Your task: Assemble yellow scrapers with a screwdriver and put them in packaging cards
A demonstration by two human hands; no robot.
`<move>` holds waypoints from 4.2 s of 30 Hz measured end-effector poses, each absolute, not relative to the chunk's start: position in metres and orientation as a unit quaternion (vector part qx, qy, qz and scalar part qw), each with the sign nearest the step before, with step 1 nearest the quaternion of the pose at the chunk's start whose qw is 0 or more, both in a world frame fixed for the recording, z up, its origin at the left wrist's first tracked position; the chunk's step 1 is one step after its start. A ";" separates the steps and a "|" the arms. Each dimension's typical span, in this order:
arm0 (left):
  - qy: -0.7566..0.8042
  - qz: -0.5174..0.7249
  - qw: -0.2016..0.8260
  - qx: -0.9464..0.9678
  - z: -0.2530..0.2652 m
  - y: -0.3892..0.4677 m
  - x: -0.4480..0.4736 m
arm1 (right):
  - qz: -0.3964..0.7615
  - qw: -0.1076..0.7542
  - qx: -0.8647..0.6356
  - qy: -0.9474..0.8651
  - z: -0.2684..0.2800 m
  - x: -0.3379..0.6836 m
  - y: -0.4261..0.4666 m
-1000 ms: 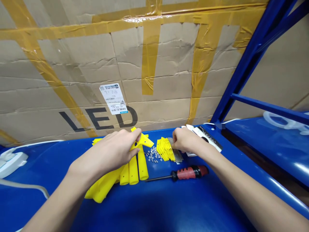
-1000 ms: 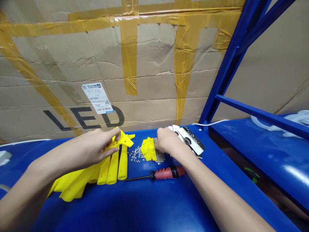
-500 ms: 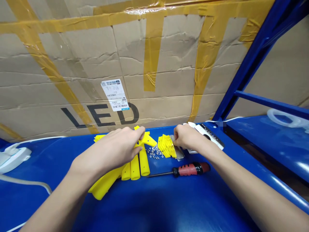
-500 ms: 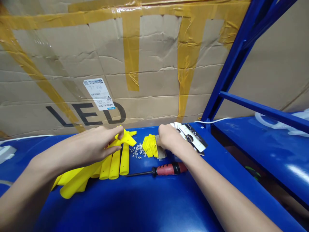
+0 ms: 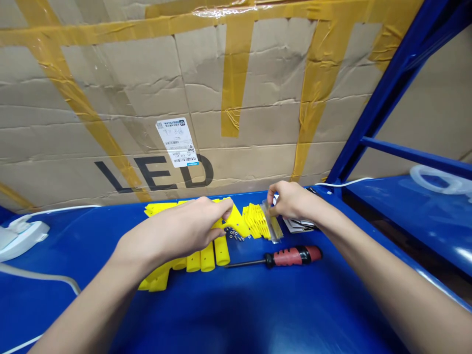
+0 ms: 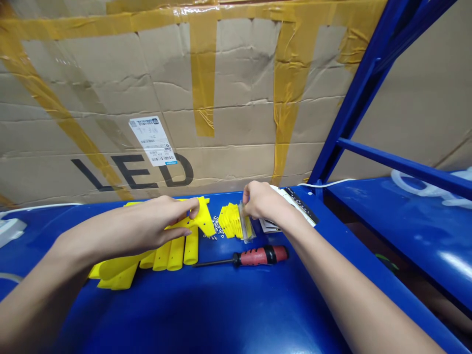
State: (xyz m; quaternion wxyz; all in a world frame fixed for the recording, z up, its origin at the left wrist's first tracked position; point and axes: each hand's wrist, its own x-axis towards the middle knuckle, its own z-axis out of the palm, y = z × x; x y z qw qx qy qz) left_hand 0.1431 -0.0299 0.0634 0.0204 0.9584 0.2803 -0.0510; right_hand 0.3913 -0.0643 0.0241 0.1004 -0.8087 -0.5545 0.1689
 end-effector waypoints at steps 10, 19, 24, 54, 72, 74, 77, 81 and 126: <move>0.202 -0.012 0.105 0.974 0.054 -0.018 0.151 | 0.352 0.302 -0.652 -0.599 0.053 0.397 -0.081; 0.191 0.017 0.135 0.972 0.056 -0.007 0.157 | 0.483 0.373 -0.580 -0.539 0.033 0.382 -0.075; 0.176 0.037 0.158 0.971 0.059 -0.007 0.158 | 0.511 0.372 -0.565 -0.530 0.034 0.383 -0.075; 0.238 -0.011 0.107 0.965 0.058 0.005 0.149 | 0.301 0.194 -0.762 -0.539 0.012 0.390 -0.066; 0.242 -0.043 0.103 0.964 0.064 -0.005 0.151 | 0.279 0.271 -0.738 -0.551 0.044 0.397 -0.075; 0.247 -0.051 0.102 0.962 0.063 -0.005 0.151 | 0.295 0.304 -0.716 -0.555 0.043 0.398 -0.075; 0.254 -0.063 0.104 0.960 0.062 -0.005 0.151 | 0.297 0.340 -0.691 -0.565 0.040 0.396 -0.075; 0.259 -0.070 0.106 0.957 0.063 -0.006 0.152 | 0.315 0.389 -0.650 -0.572 0.039 0.393 -0.078; 0.155 0.064 0.124 0.978 0.065 0.010 0.148 | 0.558 0.396 -0.527 -0.503 0.015 0.370 -0.070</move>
